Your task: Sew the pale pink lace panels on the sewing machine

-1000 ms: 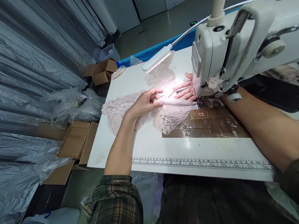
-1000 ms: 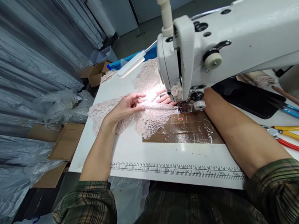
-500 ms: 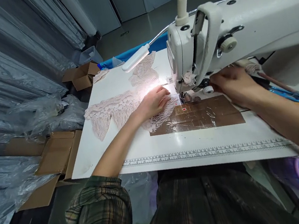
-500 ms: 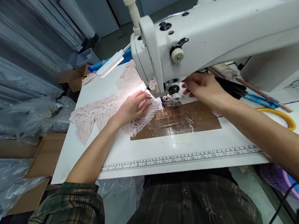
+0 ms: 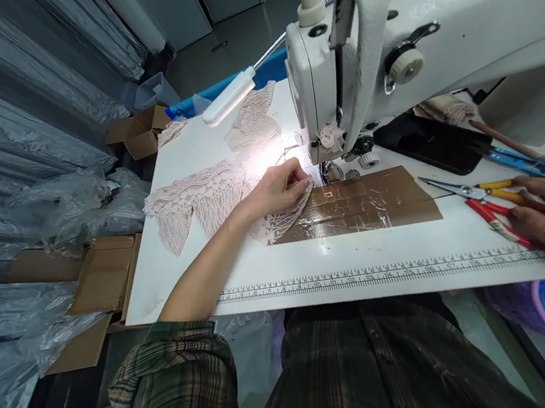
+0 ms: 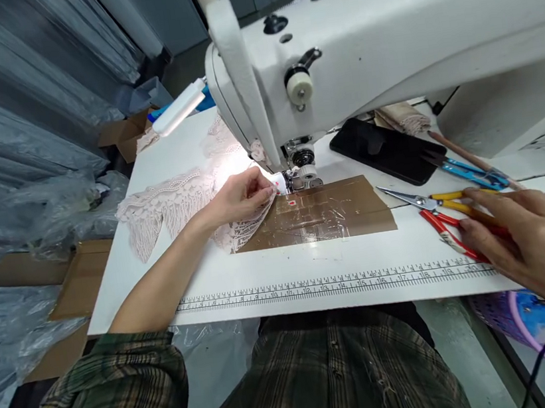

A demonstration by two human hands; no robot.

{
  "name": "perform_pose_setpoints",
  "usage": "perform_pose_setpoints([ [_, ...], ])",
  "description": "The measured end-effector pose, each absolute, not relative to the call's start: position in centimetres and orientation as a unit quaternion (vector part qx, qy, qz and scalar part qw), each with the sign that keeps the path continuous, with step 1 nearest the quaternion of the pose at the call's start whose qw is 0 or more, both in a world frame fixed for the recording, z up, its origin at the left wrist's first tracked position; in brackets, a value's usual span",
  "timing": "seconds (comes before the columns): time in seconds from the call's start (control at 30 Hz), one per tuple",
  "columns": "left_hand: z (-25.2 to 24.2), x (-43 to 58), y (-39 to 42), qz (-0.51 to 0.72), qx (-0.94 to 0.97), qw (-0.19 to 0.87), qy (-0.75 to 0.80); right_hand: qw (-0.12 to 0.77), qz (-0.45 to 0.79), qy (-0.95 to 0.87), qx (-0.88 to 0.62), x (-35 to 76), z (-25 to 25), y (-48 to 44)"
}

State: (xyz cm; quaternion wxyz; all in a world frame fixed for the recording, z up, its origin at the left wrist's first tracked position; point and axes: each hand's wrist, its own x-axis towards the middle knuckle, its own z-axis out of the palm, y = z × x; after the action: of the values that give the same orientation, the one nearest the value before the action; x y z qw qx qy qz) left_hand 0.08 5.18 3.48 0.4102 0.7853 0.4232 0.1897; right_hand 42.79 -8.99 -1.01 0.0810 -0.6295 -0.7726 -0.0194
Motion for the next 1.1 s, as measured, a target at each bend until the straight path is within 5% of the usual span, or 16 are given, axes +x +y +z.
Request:
perform_pose_setpoints([
  [0.17, 2.8, 0.3, 5.8, 0.229, 0.678, 0.564, 0.411, 0.096, 0.029, -0.790, -0.605, 42.5, -0.4, -9.5],
  [0.43, 2.4, 1.4, 5.8, 0.286, 0.567, 0.633, 0.442, 0.188, 0.142, -0.758, -0.609, 33.1, 2.5, -8.2],
  [0.7, 2.7, 1.3, 5.7, 0.294, 0.538, 0.652, 0.447, -0.094, 0.034, -0.791, -0.604, 23.7, 4.7, -4.5],
  [1.1, 2.5, 1.6, 6.0, 0.299, 0.511, 0.655, 0.469, -0.115, 0.025, -0.797, -0.592, 21.4, 5.1, -2.7],
])
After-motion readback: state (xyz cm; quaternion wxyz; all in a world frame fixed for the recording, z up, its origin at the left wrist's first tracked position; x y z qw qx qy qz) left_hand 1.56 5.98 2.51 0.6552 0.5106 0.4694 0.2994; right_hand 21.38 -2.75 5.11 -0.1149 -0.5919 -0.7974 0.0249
